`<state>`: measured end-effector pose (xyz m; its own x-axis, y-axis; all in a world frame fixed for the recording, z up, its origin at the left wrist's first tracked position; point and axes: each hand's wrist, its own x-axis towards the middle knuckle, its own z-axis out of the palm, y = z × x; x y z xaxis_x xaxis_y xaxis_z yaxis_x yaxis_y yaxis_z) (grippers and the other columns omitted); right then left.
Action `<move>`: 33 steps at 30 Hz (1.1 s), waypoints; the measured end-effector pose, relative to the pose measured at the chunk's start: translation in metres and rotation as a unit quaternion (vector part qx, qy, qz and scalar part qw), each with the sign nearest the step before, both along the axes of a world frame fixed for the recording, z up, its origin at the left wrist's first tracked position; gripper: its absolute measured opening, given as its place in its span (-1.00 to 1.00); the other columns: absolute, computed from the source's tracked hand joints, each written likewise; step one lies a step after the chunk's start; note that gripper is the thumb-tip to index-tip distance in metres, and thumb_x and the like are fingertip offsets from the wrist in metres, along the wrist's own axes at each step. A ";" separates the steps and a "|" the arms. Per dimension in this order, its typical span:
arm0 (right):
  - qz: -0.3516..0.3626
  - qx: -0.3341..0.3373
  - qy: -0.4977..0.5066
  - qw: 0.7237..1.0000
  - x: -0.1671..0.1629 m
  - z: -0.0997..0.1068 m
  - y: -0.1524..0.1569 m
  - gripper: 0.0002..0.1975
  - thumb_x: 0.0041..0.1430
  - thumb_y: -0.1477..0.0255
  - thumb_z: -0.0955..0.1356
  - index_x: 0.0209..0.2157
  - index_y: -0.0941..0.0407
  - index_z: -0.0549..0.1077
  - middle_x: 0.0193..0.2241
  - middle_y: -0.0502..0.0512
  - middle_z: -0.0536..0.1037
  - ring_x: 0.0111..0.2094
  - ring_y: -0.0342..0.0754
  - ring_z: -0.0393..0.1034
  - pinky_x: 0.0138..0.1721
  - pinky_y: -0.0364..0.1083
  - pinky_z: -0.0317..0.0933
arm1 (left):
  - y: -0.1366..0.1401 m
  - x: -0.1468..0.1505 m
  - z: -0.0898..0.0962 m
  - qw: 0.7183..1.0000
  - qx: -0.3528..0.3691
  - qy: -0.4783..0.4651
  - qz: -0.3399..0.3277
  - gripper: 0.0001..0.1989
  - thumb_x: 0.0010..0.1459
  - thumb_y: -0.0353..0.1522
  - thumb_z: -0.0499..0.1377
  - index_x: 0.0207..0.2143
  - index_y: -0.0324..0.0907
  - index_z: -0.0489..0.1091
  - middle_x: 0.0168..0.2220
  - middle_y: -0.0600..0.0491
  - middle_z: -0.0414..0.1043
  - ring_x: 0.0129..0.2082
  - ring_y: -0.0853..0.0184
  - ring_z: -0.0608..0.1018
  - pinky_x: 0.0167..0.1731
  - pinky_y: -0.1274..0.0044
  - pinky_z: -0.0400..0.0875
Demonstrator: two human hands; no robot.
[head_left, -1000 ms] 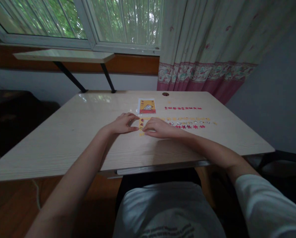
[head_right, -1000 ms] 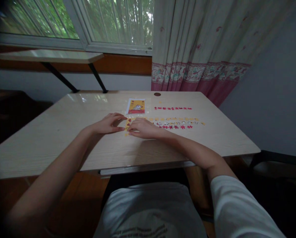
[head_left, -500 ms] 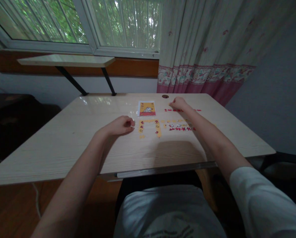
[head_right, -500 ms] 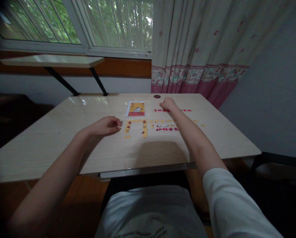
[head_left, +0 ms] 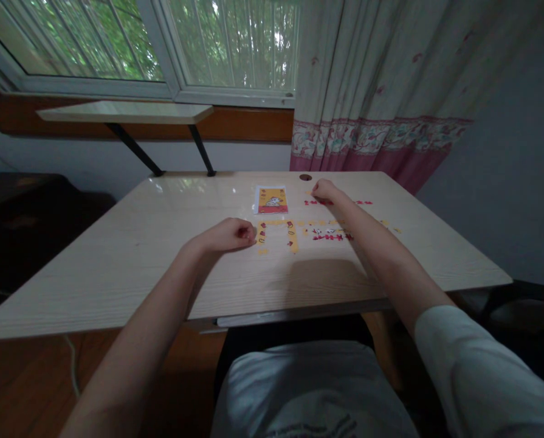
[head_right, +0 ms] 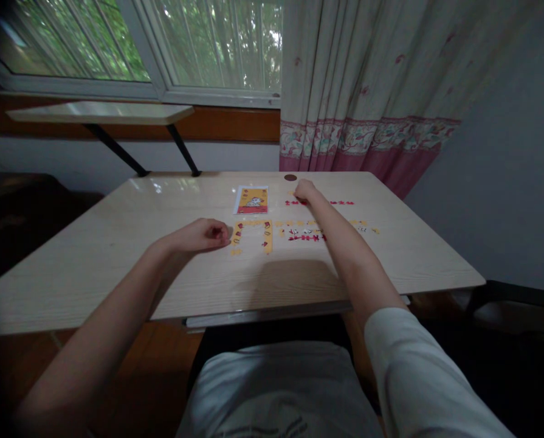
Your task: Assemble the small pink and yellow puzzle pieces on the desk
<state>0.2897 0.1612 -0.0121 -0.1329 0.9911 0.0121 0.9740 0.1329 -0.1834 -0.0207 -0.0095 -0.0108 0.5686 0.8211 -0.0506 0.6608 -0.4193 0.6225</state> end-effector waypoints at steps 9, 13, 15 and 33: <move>0.017 -0.016 -0.009 1.000 -0.009 0.001 0.004 -0.79 0.15 0.42 0.34 -0.26 0.26 0.54 -0.35 0.29 0.58 -0.25 0.01 0.46 -0.20 -0.12 0.24 | 0.000 0.000 -0.001 1.000 -0.018 -0.008 0.005 -0.79 -0.03 -0.22 0.15 -0.47 -0.19 0.36 -0.58 0.13 0.25 -0.58 0.45 0.28 -0.57 0.58 0.17; 0.020 -0.027 -0.013 0.999 -0.008 0.003 0.001 -0.80 0.14 0.42 0.35 -0.35 0.27 0.54 -0.41 0.28 0.57 -0.30 0.01 0.45 -0.24 -0.12 0.23 | -0.001 0.000 -0.001 1.000 -0.015 -0.007 0.006 -0.79 -0.03 -0.21 0.15 -0.47 -0.19 0.36 -0.59 0.13 0.26 -0.58 0.44 0.29 -0.56 0.57 0.17; 0.026 -0.023 -0.007 0.999 -0.008 0.004 -0.001 -0.82 0.14 0.43 0.34 -0.36 0.25 0.54 -0.40 0.26 0.57 -0.31 -0.01 0.44 -0.26 -0.13 0.22 | -0.001 0.000 -0.001 1.000 -0.011 -0.006 0.005 -0.79 -0.03 -0.21 0.15 -0.47 -0.19 0.36 -0.58 0.13 0.27 -0.57 0.44 0.30 -0.55 0.57 0.17; 0.230 -0.093 0.465 0.850 -0.025 -0.009 -0.136 -0.75 -0.01 0.32 0.42 -0.31 0.18 0.49 -0.51 0.03 0.50 -0.51 -0.19 0.32 -0.48 -0.19 0.15 | -0.009 0.018 0.006 0.996 0.016 -0.079 0.050 -0.81 0.00 -0.29 0.14 -0.45 -0.25 0.43 -0.55 0.09 0.34 -0.55 0.44 0.29 -0.51 0.58 0.16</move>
